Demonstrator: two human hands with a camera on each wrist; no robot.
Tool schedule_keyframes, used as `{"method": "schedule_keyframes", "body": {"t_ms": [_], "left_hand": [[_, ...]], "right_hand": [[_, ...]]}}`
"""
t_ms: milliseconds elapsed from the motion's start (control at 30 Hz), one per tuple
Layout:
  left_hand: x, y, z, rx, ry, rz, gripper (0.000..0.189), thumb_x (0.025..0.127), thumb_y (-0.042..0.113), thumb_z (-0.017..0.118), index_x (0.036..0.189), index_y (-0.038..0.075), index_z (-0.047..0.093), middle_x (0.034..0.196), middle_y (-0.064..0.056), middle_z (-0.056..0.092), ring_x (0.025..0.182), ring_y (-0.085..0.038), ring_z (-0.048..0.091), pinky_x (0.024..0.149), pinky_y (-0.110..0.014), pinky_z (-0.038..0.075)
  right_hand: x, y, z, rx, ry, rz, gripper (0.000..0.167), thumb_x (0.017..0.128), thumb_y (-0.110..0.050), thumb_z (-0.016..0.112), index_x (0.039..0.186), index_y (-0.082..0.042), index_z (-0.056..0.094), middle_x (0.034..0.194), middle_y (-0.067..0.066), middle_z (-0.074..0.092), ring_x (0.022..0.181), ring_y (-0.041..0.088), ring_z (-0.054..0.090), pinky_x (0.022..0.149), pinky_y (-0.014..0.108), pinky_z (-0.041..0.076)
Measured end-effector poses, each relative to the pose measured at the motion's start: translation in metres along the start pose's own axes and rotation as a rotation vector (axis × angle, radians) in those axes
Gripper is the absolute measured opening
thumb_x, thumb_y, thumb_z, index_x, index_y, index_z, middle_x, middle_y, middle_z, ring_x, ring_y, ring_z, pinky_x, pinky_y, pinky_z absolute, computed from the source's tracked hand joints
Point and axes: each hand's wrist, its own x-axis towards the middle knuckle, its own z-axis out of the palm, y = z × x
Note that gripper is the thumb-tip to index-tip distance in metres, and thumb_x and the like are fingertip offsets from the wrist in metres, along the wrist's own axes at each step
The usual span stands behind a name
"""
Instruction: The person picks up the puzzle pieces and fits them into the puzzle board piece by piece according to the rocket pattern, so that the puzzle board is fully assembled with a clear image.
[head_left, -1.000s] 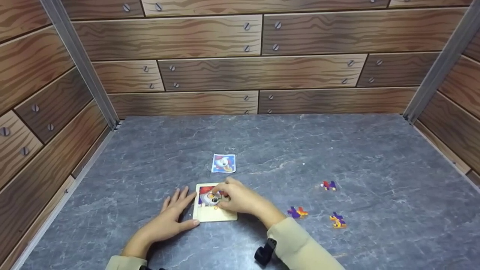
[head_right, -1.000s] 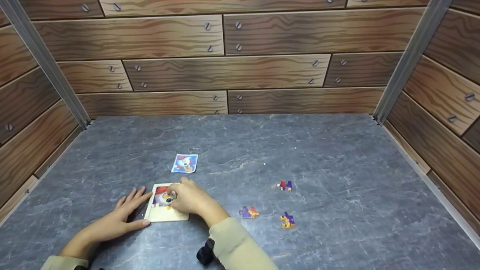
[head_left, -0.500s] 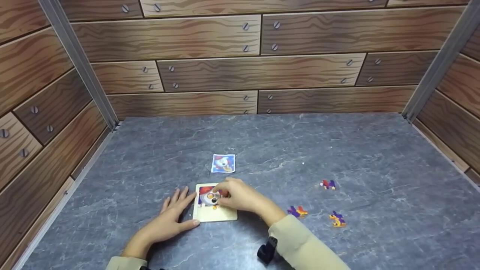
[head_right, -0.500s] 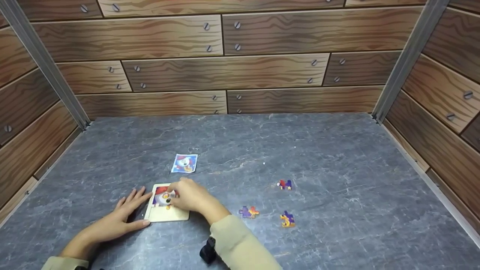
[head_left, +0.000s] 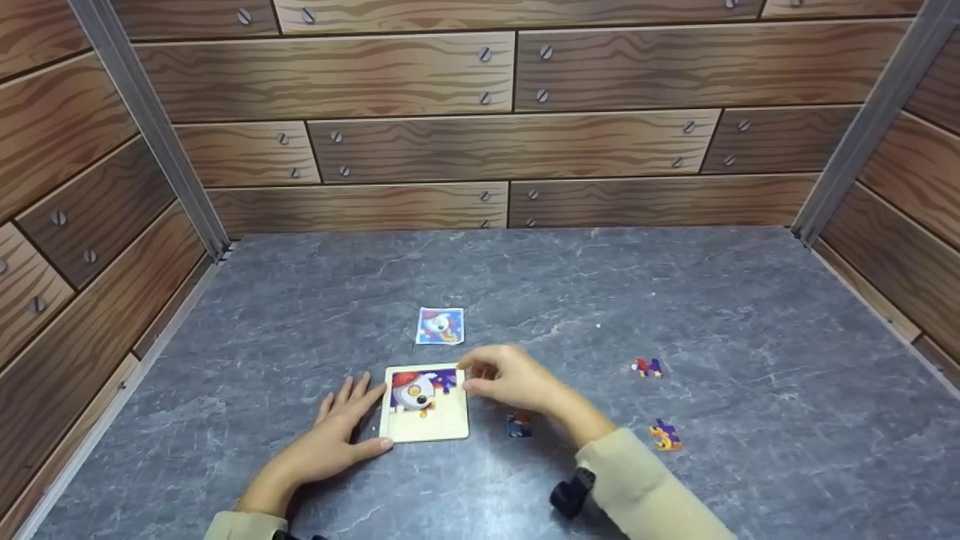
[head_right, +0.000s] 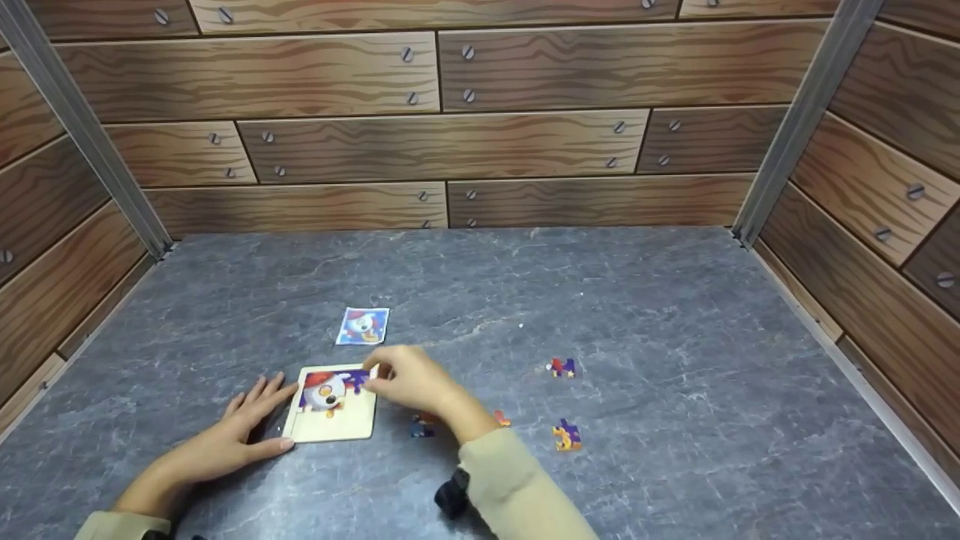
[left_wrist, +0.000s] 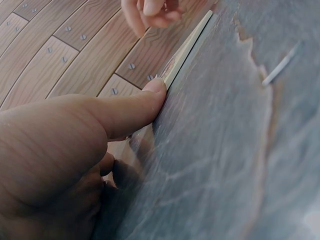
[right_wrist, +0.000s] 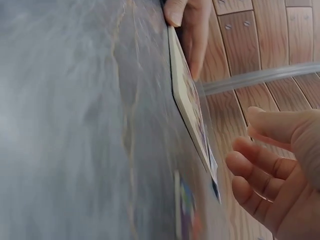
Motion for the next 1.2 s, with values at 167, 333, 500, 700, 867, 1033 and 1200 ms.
{"method": "schedule_keyframes", "body": {"t_ms": [167,333,500,700,867,1033,1200], "left_hand": [[-0.001,0.0,0.0,-0.001,0.01,0.009,0.079,0.084,0.045,0.065,0.147,0.014,0.029,0.154,-0.016,0.006,0.139,-0.035,-0.008,0.107,-0.055,-0.012],[0.0,0.0,0.0,0.008,0.001,0.005,0.08,0.084,0.045,0.064,0.148,0.013,0.028,0.154,-0.016,0.006,0.139,-0.035,-0.009,0.107,-0.055,-0.012],[0.0,-0.001,0.0,0.009,-0.001,0.0,0.08,0.084,0.046,0.064,0.148,0.013,0.028,0.154,-0.016,0.006,0.139,-0.035,-0.009,0.107,-0.055,-0.012],[0.0,0.0,-0.001,0.007,0.001,-0.011,0.079,0.084,0.044,0.065,0.147,0.014,0.029,0.154,-0.016,0.006,0.139,-0.035,-0.009,0.107,-0.054,-0.012],[0.0,0.002,-0.001,0.011,0.004,-0.02,0.079,0.083,0.045,0.065,0.147,0.014,0.03,0.153,-0.017,0.007,0.139,-0.035,-0.008,0.107,-0.055,-0.011],[0.0,0.002,-0.001,0.005,0.001,-0.014,0.079,0.083,0.045,0.066,0.147,0.013,0.03,0.153,-0.018,0.007,0.139,-0.036,-0.009,0.107,-0.055,-0.012],[0.001,0.0,-0.001,0.008,-0.001,-0.015,0.079,0.083,0.045,0.066,0.147,0.013,0.03,0.153,-0.018,0.007,0.139,-0.036,-0.009,0.106,-0.056,-0.012]], "right_hand": [[-0.02,0.005,-0.026,0.011,0.021,0.028,0.03,0.085,-0.018,0.068,0.111,-0.002,0.065,0.087,0.0,0.064,0.08,0.014,0.058,0.073,0.029,0.05],[-0.043,0.017,-0.053,0.006,0.032,0.054,0.032,0.086,-0.02,0.067,0.112,-0.003,0.064,0.09,-0.001,0.063,0.084,0.016,0.058,0.076,0.029,0.051],[-0.066,0.034,-0.077,-0.016,0.084,0.082,0.031,0.085,-0.019,0.068,0.111,-0.002,0.064,0.091,0.002,0.065,0.084,0.017,0.06,0.076,0.028,0.051],[-0.089,0.046,-0.103,-0.05,0.146,0.133,0.031,0.085,-0.018,0.068,0.11,0.0,0.064,0.089,0.003,0.065,0.08,0.016,0.059,0.073,0.026,0.05],[-0.106,0.059,-0.118,-0.073,0.186,0.169,0.032,0.085,-0.017,0.068,0.11,0.002,0.064,0.088,0.005,0.065,0.078,0.015,0.059,0.07,0.025,0.05],[-0.121,0.073,-0.131,-0.103,0.205,0.222,0.031,0.084,-0.014,0.069,0.108,0.004,0.064,0.086,0.005,0.065,0.075,0.015,0.059,0.066,0.024,0.05],[-0.13,0.086,-0.14,-0.126,0.216,0.268,0.028,0.082,-0.012,0.07,0.104,0.004,0.064,0.082,0.004,0.064,0.073,0.015,0.058,0.064,0.024,0.049]]}}
